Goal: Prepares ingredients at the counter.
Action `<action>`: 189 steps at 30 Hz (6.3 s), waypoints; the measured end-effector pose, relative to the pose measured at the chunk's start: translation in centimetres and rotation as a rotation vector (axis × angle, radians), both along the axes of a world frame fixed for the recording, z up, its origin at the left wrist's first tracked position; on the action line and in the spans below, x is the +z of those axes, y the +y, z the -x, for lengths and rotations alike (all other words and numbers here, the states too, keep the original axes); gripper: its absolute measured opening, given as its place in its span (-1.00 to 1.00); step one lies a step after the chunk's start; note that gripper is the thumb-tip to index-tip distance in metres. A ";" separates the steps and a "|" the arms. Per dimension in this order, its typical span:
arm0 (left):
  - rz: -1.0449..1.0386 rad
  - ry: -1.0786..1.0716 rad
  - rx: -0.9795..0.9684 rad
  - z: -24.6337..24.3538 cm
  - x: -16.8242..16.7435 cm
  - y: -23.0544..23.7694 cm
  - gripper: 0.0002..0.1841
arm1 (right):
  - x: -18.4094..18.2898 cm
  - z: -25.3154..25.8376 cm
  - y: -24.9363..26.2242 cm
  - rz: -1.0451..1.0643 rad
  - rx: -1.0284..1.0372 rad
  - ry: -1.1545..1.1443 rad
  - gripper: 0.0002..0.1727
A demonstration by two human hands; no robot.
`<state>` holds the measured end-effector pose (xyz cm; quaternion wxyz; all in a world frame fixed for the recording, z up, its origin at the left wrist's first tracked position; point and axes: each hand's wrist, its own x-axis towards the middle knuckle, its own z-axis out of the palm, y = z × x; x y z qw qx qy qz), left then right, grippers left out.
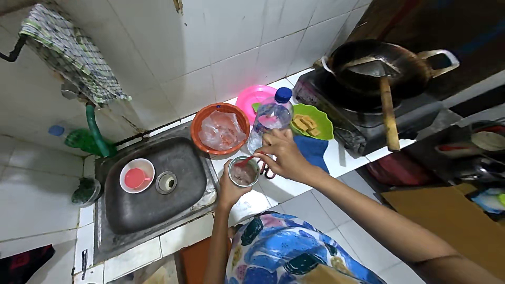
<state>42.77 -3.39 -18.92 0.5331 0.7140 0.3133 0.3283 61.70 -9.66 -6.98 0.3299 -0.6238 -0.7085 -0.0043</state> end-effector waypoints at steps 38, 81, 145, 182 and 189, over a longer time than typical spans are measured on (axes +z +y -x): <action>-0.005 -0.005 0.010 -0.1 0.1 0.0 0.21 | -4.5 1.5 0.6 0.268 0.173 0.014 -0.82; 0.014 -0.088 -0.021 0.0 -0.3 -0.1 0.19 | 7.0 0.8 1.9 0.123 0.496 -0.410 -0.86; -0.056 0.070 0.062 -0.4 0.0 -0.2 0.23 | -3.1 5.4 -0.2 0.406 0.048 0.121 -0.87; -0.017 0.088 0.069 0.1 0.1 -0.2 0.31 | -1.9 4.1 0.3 0.585 0.031 0.100 -0.76; -0.021 0.102 0.066 -0.1 0.3 -0.1 0.27 | -3.3 3.6 0.4 0.383 -0.111 0.101 -0.80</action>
